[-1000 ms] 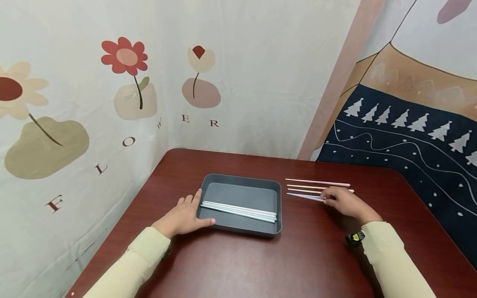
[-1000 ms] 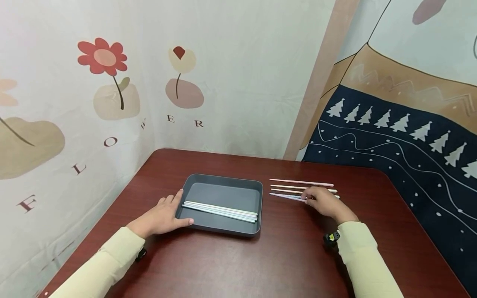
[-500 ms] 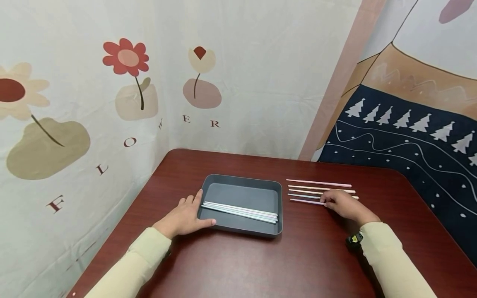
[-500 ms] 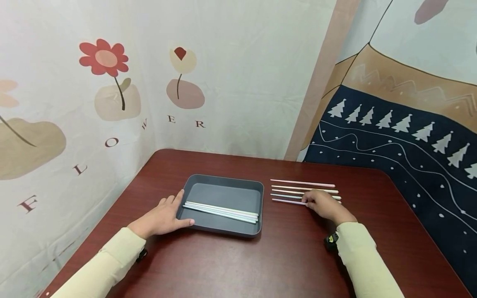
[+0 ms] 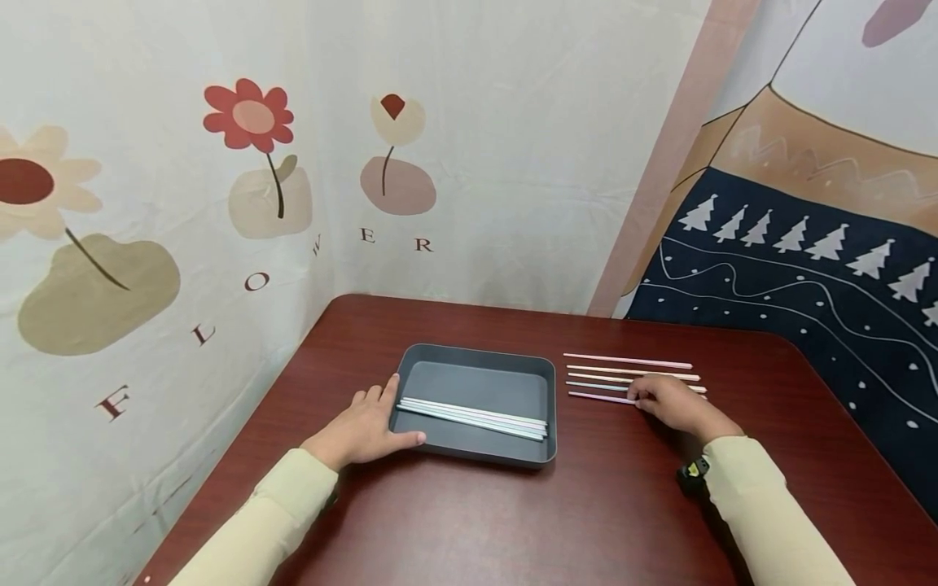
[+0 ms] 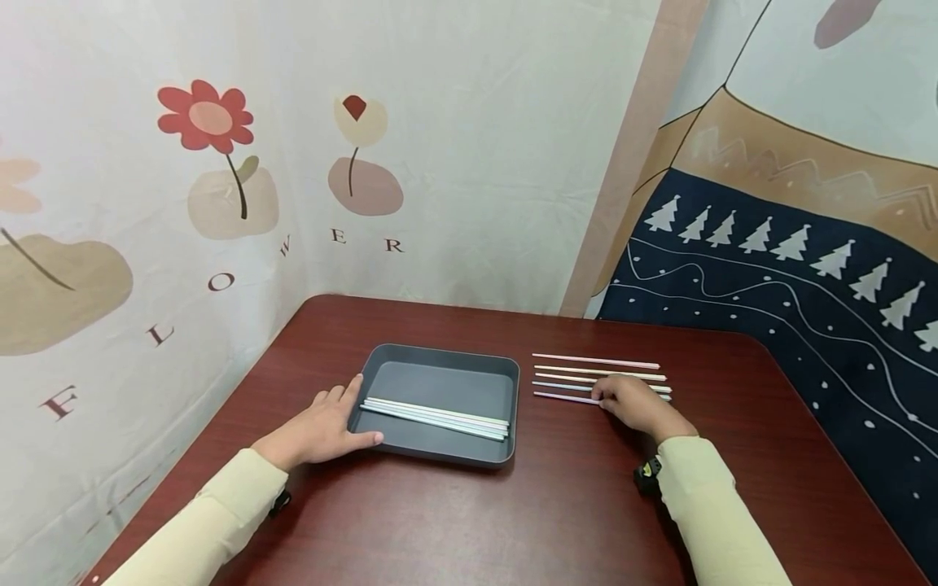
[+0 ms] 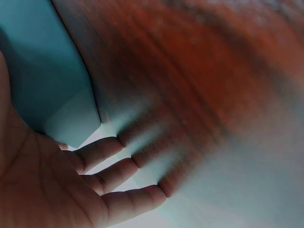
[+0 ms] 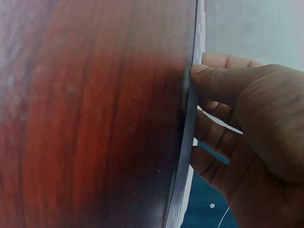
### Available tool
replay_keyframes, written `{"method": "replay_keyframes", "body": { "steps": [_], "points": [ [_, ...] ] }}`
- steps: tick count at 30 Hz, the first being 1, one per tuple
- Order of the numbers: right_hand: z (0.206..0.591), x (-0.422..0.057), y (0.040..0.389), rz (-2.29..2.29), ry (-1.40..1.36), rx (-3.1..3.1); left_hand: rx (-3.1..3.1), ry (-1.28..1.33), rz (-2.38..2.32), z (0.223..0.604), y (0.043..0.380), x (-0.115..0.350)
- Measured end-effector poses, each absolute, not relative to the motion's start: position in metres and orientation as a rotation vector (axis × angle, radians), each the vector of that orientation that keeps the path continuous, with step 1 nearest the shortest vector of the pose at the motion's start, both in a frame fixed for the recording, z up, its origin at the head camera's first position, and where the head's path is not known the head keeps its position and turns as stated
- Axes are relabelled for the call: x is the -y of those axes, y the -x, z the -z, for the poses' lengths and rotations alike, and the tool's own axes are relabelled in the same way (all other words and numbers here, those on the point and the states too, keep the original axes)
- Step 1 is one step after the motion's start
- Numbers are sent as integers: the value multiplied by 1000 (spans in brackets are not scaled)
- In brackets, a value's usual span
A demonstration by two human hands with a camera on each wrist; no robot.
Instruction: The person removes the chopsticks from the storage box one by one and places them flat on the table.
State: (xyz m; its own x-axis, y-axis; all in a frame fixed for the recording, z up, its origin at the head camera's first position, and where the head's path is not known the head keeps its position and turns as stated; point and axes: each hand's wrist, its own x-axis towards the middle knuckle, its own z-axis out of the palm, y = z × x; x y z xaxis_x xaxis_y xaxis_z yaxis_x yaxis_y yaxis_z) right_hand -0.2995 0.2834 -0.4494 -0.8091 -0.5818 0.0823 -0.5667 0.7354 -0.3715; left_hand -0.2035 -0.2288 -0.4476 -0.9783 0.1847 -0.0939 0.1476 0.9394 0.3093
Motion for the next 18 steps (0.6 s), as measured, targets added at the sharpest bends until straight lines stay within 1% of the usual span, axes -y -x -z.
{"method": "replay_keyframes", "body": {
  "steps": [11,18],
  "points": [
    [449,-283,300,583,940,-2897,-2978,-263,-459,448,202,228],
    [439,-272,302,635,974,-2927,-2969,-252,-459,446,202,229]
  ]
}}
